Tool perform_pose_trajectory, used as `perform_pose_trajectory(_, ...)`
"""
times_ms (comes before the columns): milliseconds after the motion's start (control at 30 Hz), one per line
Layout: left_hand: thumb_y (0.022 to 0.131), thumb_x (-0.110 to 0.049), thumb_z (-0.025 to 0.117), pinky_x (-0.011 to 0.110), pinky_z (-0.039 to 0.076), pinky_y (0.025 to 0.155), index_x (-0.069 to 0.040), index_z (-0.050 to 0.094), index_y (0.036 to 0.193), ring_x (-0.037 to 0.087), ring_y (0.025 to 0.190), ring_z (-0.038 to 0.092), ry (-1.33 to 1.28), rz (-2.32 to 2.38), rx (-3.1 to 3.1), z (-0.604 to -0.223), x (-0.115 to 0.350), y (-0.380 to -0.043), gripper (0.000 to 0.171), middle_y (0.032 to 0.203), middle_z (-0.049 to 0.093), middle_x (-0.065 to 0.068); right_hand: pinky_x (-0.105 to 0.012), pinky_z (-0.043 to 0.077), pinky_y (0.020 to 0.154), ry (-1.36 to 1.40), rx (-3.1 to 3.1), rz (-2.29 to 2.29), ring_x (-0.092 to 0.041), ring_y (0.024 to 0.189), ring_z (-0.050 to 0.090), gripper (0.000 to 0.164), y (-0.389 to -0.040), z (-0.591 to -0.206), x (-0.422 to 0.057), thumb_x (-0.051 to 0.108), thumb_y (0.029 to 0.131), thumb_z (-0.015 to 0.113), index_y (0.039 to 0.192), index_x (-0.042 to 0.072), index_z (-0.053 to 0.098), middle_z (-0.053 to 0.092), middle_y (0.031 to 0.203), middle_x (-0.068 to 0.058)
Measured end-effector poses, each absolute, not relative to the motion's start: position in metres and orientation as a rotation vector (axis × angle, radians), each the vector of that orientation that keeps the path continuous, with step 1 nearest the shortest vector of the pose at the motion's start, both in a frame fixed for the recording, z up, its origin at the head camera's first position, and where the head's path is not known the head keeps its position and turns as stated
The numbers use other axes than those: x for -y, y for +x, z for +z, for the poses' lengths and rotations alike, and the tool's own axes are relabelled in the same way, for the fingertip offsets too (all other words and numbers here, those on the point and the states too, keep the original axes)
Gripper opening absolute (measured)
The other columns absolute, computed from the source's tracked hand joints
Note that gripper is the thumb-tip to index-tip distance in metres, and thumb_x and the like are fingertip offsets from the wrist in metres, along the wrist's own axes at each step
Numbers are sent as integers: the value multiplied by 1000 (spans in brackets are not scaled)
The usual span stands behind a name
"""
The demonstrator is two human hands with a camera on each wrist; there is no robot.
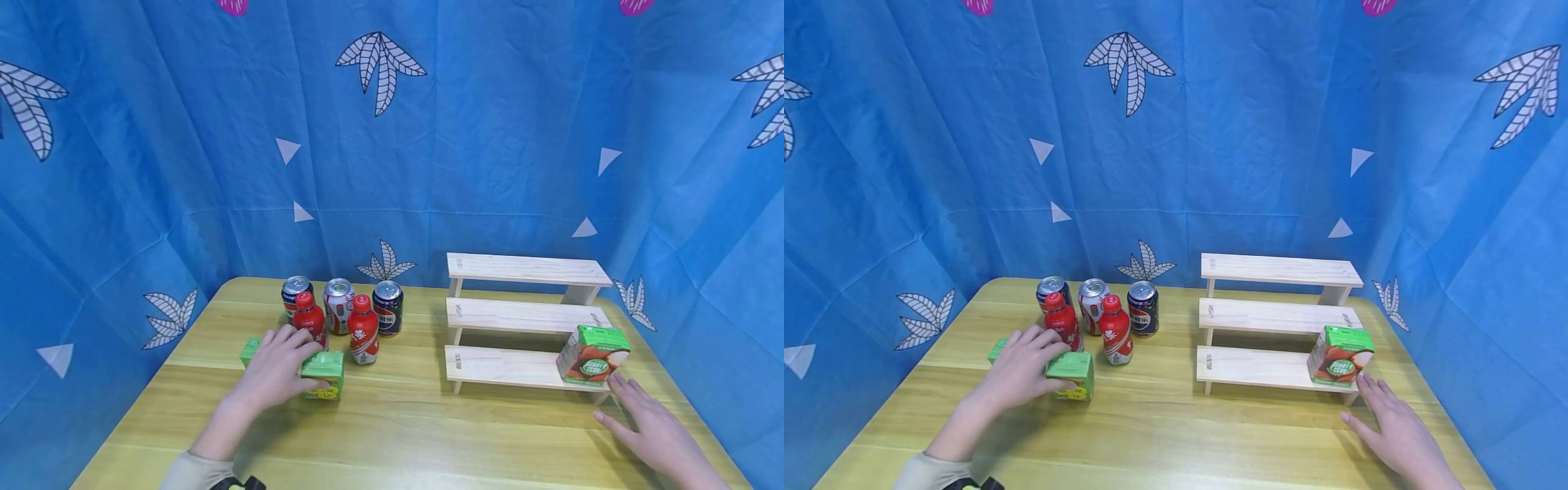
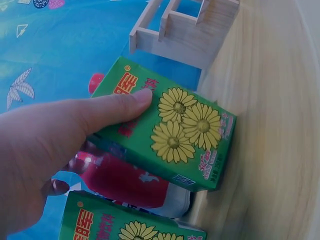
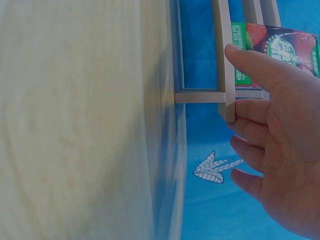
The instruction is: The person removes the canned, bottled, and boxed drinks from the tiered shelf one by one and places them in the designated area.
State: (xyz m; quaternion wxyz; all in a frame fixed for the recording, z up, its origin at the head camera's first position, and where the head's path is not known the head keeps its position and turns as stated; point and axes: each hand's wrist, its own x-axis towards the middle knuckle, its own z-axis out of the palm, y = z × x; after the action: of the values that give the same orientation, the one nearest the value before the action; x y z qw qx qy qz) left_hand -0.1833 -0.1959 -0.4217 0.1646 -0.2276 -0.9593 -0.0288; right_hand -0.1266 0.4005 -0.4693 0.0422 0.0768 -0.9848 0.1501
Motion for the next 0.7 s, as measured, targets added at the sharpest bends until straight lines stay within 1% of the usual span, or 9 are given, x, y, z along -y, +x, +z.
perform_pose_trajectory(233, 64, -65, 78, 37, 36, 82, -21, 70, 113, 18, 99, 46, -649, -93, 2772, -422, 199, -188, 67, 107, 63, -5, -69, 27, 100, 239, 3004, 442, -59, 133, 29, 80, -127, -469, -401, 45, 94, 59, 143, -12, 34, 31, 148, -36)
perform_pose_trajectory(433, 63, -64, 80, 34, 33, 78, -21, 71, 111, 17, 96, 45, -641, -111, 2776, -422, 203, -189, 65, 105, 63, -4, -69, 28, 100, 236, 3008, 442, -58, 133, 30, 80, -128, -469, -402, 45, 94, 59, 144, -12, 34, 31, 148, -36)
perform_pose_trajectory(700, 63, -64, 79, 34, 33, 78, -20, 71, 115, 18, 95, 44, -634, -125, 2793, -422, 205, -192, 69, 103, 62, -3, -69, 28, 99, 243, 3002, 444, -59, 132, 31, 80, -128, -470, -402, 45, 94, 59, 143, -12, 34, 32, 148, -36)
